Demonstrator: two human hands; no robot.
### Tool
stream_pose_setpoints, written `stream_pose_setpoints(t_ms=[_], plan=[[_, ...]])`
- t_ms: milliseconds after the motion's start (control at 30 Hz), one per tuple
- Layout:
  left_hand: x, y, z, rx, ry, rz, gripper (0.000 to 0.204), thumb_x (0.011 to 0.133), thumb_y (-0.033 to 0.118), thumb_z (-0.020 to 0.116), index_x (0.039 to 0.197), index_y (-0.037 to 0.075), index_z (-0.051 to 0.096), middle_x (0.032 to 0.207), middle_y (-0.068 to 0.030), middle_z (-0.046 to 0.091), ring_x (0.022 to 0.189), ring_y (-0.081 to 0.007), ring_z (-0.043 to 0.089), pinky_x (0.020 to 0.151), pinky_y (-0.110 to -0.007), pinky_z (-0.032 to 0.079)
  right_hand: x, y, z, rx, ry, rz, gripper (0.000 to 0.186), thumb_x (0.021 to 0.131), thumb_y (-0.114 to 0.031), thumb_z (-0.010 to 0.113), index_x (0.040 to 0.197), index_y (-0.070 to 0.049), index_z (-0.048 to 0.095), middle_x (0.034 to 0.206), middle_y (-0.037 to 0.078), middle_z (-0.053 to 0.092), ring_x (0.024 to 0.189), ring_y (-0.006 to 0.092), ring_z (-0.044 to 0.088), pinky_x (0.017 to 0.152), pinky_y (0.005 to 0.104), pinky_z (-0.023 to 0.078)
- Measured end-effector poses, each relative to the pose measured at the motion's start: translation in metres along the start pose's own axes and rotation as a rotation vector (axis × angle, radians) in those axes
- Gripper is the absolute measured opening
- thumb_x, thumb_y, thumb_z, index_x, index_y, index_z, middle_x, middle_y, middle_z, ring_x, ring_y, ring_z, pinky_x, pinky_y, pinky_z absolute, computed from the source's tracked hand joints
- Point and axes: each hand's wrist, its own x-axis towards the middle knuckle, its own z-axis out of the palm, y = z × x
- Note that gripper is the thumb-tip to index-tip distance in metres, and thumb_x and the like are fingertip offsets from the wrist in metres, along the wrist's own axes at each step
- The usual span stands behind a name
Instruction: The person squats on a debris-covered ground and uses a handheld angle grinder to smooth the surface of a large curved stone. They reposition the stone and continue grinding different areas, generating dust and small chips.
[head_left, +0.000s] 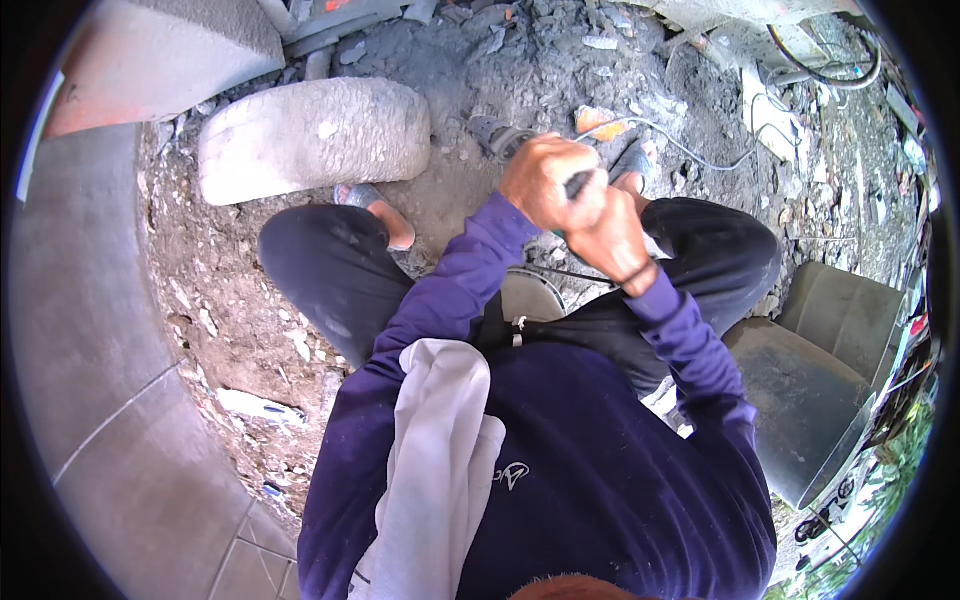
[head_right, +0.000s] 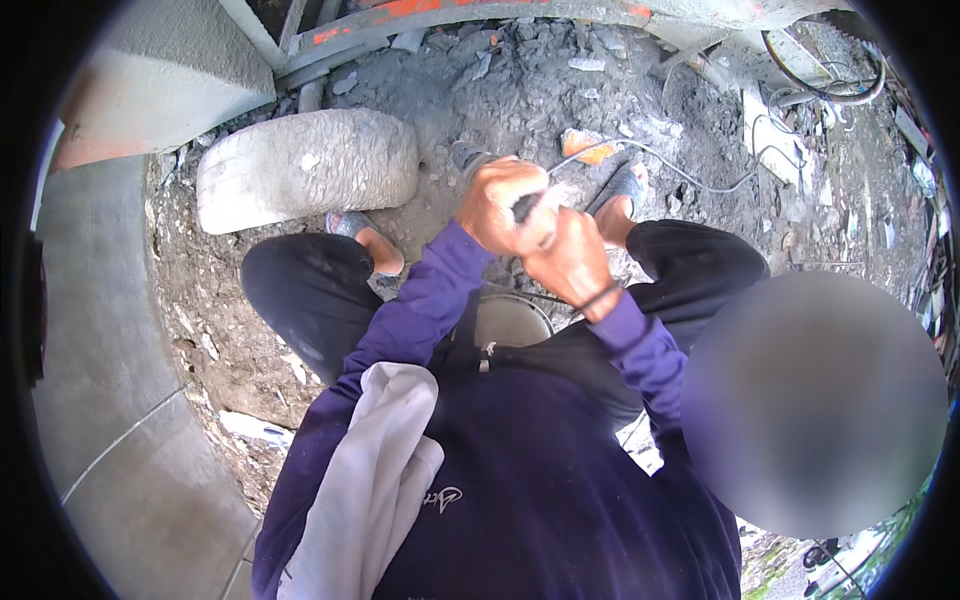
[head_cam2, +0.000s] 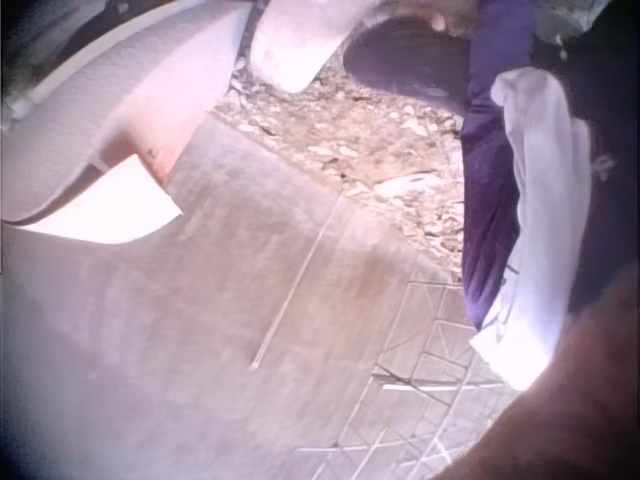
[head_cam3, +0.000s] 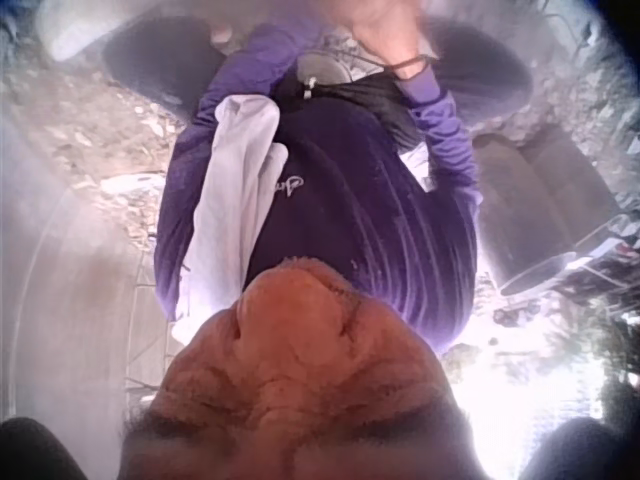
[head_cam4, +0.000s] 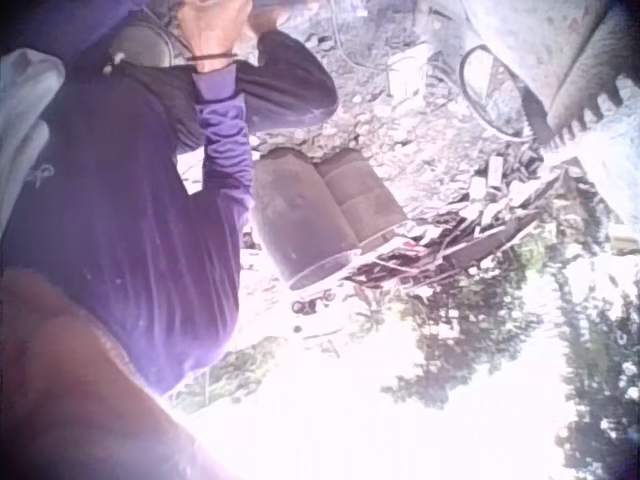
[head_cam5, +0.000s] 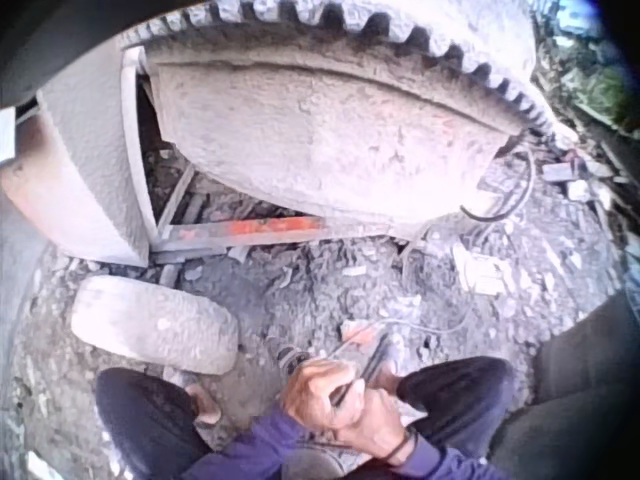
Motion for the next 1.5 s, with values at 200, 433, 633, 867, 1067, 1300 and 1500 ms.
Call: stream_pose_setpoints(t_ms=[200, 433, 633, 867, 1067, 1300, 1500], plan=[[-0.029, -0.088, 0.013, 0.023, -0.026, -0.102, 0.014, 0.079, 0.017, 0.067, 0.075, 0.004, 0.062, 0.073, -0.0155, 0.064, 0.068, -0.0386, 0.063, 0.066, -0.045, 0.048, 0.052, 0.034, 0.061, -0.084, 0.029, 0.031, 0.031, 0.083, -0.022, 0.065, 0.083, 0.009, 0.068, 0.080, 0.036, 0.067, 0.083, 0.0532, 0.069, 0.075, 0.0574, 0.056], [-0.021, -0.089, 0.036, 0.030, -0.171, -0.184, 0.023, 0.078, 0.027, 0.070, 0.073, 0.007, 0.061, 0.071, -0.0135, 0.067, 0.071, -0.0384, 0.066, 0.068, -0.047, 0.051, 0.041, 0.094, 0.091, -0.246, 0.084, 0.020, 0.024, 0.080, -0.016, 0.064, 0.091, 0.005, 0.064, 0.076, 0.028, 0.067, 0.079, 0.0518, 0.068, 0.074, 0.0556, 0.056], [0.002, -0.111, 0.090, 0.111, -0.308, -0.269, 0.024, 0.079, 0.030, 0.072, 0.076, 0.008, 0.065, 0.078, -0.0155, 0.071, 0.077, -0.0417, 0.068, 0.073, -0.050, 0.053, 0.061, 0.140, 0.068, -0.229, 0.193, -0.085, 0.026, 0.078, -0.011, 0.065, 0.095, 0.008, 0.063, 0.078, 0.027, 0.068, 0.074, 0.0466, 0.069, 0.070, 0.0506, 0.058], [0.035, -0.133, 0.151, 0.193, -0.428, -0.356, 0.037, 0.082, 0.043, 0.070, 0.085, 0.006, 0.073, 0.086, -0.0219, 0.073, 0.083, -0.0431, 0.071, 0.077, -0.052, 0.056, 0.080, 0.208, 0.047, 0.210, 0.070, 0.187, 0.036, 0.081, -0.012, 0.073, 0.108, 0.006, 0.056, 0.076, 0.013, 0.068, 0.068, 0.0256, 0.068, 0.063, 0.0398, 0.054], [0.030, -0.145, 0.182, 0.221, -0.507, -0.405, 0.042, 0.082, 0.046, 0.067, 0.089, 0.006, 0.075, 0.090, -0.0225, 0.074, 0.086, -0.0423, 0.072, 0.079, -0.052, 0.056, 0.078, 0.217, 0.037, 0.522, 0.136, 0.392, 0.044, 0.084, -0.009, 0.079, 0.116, -0.001, 0.050, 0.081, 0.002, 0.065, 0.059, 0.0106, 0.061, 0.052, 0.0293, 0.049], [0.015, -0.147, 0.165, 0.256, -0.493, -0.267, 0.042, 0.086, 0.047, 0.069, 0.081, 0.005, 0.071, 0.086, -0.0216, 0.073, 0.082, -0.0409, 0.071, 0.078, -0.052, 0.054, 0.071, 0.195, 0.047, 0.457, 0.038, 0.413, 0.013, 0.082, -0.009, 0.074, 0.083, 0.003, 0.069, 0.069, 0.007, 0.070, 0.055, 0.0159, 0.065, 0.051, 0.0349, 0.052], [-0.046, -0.099, 0.037, 0.080, 0.099, -0.364, 0.039, 0.095, 0.043, 0.062, 0.114, 0.010, 0.069, 0.112, -0.0165, 0.068, 0.113, -0.0338, 0.062, 0.100, -0.048, 0.044, 0.031, 0.067, 0.083, 0.534, -0.020, 0.281, 0.024, 0.084, -0.021, 0.080, 0.091, 0.001, 0.072, 0.079, 0.012, 0.075, 0.073, 0.0210, 0.070, 0.072, 0.0379, 0.056]])
